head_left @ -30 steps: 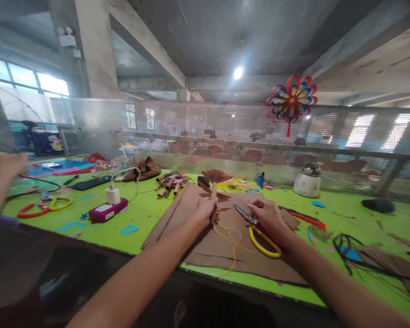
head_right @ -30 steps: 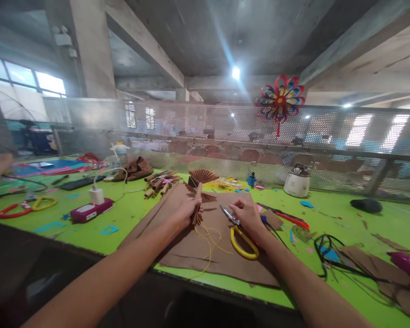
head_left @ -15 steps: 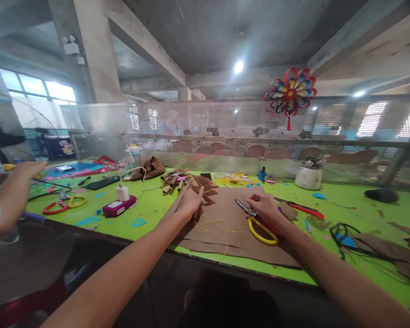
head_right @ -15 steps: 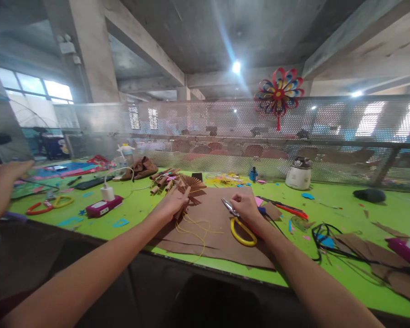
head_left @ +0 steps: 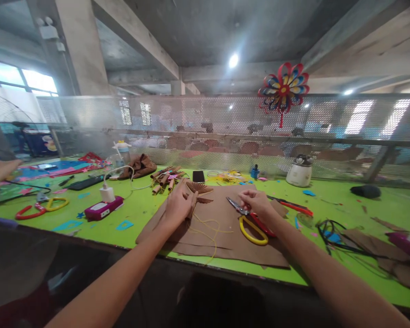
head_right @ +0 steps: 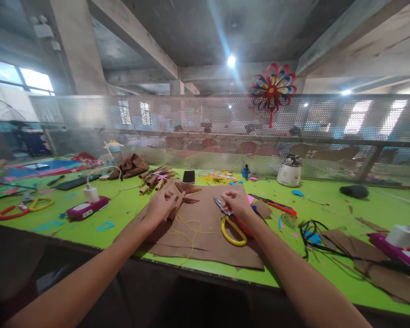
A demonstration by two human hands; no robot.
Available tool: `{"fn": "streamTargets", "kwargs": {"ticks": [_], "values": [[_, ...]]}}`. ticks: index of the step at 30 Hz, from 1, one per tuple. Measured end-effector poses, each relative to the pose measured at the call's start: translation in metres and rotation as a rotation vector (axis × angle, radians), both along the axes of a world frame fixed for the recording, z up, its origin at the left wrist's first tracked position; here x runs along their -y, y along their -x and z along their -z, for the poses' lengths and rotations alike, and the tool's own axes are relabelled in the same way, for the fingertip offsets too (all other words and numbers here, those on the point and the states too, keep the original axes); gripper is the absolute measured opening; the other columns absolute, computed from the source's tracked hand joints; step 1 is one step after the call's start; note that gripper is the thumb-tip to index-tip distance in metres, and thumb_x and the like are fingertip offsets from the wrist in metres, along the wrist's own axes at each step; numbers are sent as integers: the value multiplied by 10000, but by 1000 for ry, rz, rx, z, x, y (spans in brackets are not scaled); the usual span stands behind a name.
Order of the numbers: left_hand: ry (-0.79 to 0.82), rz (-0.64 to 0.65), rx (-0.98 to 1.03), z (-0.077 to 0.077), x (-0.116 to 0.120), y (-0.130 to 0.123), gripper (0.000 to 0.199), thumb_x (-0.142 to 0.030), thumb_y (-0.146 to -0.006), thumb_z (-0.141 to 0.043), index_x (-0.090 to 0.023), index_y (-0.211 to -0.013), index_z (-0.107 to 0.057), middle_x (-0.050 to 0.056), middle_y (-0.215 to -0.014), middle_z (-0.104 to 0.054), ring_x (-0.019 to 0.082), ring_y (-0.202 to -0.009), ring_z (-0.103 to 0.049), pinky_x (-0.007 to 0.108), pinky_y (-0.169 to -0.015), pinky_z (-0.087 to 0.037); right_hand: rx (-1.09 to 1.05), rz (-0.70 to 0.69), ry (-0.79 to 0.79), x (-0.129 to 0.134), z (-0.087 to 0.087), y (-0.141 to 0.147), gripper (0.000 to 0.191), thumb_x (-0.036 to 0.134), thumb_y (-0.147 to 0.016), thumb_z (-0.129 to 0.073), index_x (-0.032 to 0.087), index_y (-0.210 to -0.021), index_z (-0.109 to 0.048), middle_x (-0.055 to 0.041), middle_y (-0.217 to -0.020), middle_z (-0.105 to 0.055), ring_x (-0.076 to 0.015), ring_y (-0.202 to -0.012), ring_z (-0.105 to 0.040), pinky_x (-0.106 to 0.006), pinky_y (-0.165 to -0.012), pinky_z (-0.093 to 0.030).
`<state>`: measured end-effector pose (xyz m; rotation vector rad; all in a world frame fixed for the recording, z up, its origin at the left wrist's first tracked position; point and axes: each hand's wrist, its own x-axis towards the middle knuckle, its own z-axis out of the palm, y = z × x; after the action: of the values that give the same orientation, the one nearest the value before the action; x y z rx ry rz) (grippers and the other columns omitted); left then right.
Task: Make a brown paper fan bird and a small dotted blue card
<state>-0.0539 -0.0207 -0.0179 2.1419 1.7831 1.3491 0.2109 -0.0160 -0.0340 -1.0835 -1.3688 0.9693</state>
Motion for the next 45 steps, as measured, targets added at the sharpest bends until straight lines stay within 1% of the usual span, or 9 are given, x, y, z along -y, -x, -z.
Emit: {"fn": "streamTargets", "kwargs": {"ticks": [1, 2, 5, 9, 18, 26, 32, 39, 45], "values": [[-26, -51, -2, -4, 3, -5, 200, -295, -813, -537, -163, -662, -535, 56, -694, -596, 185, -722, -543, 318, -706, -412, -30, -25, 3, 1, -1, 0, 365, 498, -582, -706, 173, -670, -568, 28, -471, -561, -84, -369, -472, -204, -389, -360], [-26, 0, -17, -9, 6, -13, 170, -276, -815, -530, -166, -688, -559, 51, -729, -618, 175, -727, -550, 304, -706, -417, -57, -47, 4, 3, -3, 1, 380, 511, -587, -708, 168, -686, -578, 28, -488, -566, -79, -376, -471, -201, -392, -357], [10, 279, -39, -19, 11, -47, 132, -231, -828, -508, -172, -768, -610, 31, -772, -657, 150, -722, -575, 262, -685, -432, -110, -108, -3, 10, -7, 6, 405, 524, -622, -703, 152, -762, -624, 22, -538, -581, -74, -411, -485, -202, -419, -368], [-104, 486, -138, -17, 9, -82, 183, -270, -877, -485, -162, -843, -628, 46, -832, -670, 160, -776, -591, 275, -728, -436, -188, -227, -16, 15, -10, 10, 368, 477, -692, -694, 141, -840, -674, 6, -577, -597, -74, -453, -498, -208, -454, -364], [-156, 617, -216, -3, -6, -80, 209, -185, -922, -407, -157, -892, -612, 44, -836, -640, 151, -781, -568, 275, -732, -435, -192, -271, 30, 15, -9, 6, 308, 413, -754, -671, 137, -886, -704, -13, -603, -622, -74, -471, -501, -205, -465, -342], [-178, 491, -415, 2, 3, -76, 235, -70, -876, -368, -121, -924, -592, 91, -881, -615, 196, -848, -548, 332, -782, -434, -165, -263, 68, 33, -26, 17, 333, 417, -714, -690, 119, -861, -709, -14, -571, -610, -81, -459, -491, -217, -459, -355], [-67, 404, -462, 3, 6, -78, 263, -53, -856, -355, -119, -917, -602, 91, -841, -618, 202, -802, -566, 323, -737, -439, -97, -254, 75, 32, -21, 19, 343, 414, -696, -708, 121, -875, -718, -8, -557, -612, -79, -446, -503, -212, -456, -359], [-34, 466, -421, 2, 7, -77, 249, -48, -838, -377, -119, -944, -591, 95, -886, -625, 202, -836, -568, 323, -756, -442, -196, -268, 146, 28, -17, 17, 313, 367, -681, -736, 120, -874, -727, -11, -551, -616, -68, -439, -493, -205, -450, -359], [-50, 375, -576, 0, 12, -78, 288, -18, -830, -328, -106, -931, -583, 108, -883, -625, 209, -813, -578, 333, -743, -456, -213, -260, 172, 28, -13, 20, 339, 345, -673, -748, 132, -936, -722, -20, -581, -635, -81, -470, -520, -215, -468, -390]]}}
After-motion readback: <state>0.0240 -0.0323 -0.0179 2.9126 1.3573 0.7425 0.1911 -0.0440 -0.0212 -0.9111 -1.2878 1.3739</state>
